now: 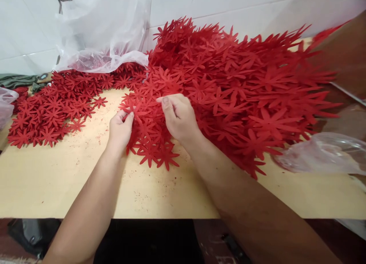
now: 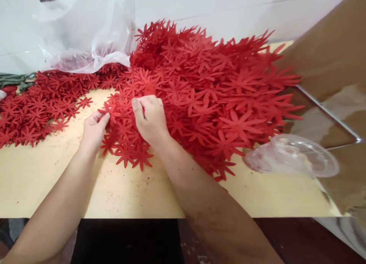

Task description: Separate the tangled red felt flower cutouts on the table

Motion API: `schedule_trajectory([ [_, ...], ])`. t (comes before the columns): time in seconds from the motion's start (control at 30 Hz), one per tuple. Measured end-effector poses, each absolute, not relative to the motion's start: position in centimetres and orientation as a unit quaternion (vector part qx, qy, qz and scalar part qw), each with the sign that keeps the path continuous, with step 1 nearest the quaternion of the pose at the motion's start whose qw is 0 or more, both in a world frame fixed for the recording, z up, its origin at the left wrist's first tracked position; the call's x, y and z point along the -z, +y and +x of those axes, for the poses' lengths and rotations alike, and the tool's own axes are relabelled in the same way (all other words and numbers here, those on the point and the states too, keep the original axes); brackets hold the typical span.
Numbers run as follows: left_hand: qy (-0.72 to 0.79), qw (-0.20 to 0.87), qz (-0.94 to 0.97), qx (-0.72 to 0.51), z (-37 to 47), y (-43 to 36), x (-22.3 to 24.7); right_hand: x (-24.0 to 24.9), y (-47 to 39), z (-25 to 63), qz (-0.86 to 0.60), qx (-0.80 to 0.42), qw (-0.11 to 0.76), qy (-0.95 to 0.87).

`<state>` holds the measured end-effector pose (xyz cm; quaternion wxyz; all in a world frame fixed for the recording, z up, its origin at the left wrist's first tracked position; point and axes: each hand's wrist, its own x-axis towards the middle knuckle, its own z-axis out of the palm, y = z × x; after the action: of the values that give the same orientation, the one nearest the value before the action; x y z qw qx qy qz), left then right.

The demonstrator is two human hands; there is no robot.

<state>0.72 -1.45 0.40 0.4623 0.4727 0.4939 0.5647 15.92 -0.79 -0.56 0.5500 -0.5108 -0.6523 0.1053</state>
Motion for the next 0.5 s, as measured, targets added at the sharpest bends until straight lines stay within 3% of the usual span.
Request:
schedule_trajectory([
  [0.33, 0.471, 0.494, 0.495, -0.538, 1.3, -2.2, -0.5, -0.1, -2.1, 13.8, -0.391, -0.468, 0.556, -0.564],
  [0.5, 0.46, 0.495, 0.508, -0.535, 1.3, -2.2, 0.0, -0.7, -2.4, 13.7, -0.343, -0.525, 0.556, -0.545],
])
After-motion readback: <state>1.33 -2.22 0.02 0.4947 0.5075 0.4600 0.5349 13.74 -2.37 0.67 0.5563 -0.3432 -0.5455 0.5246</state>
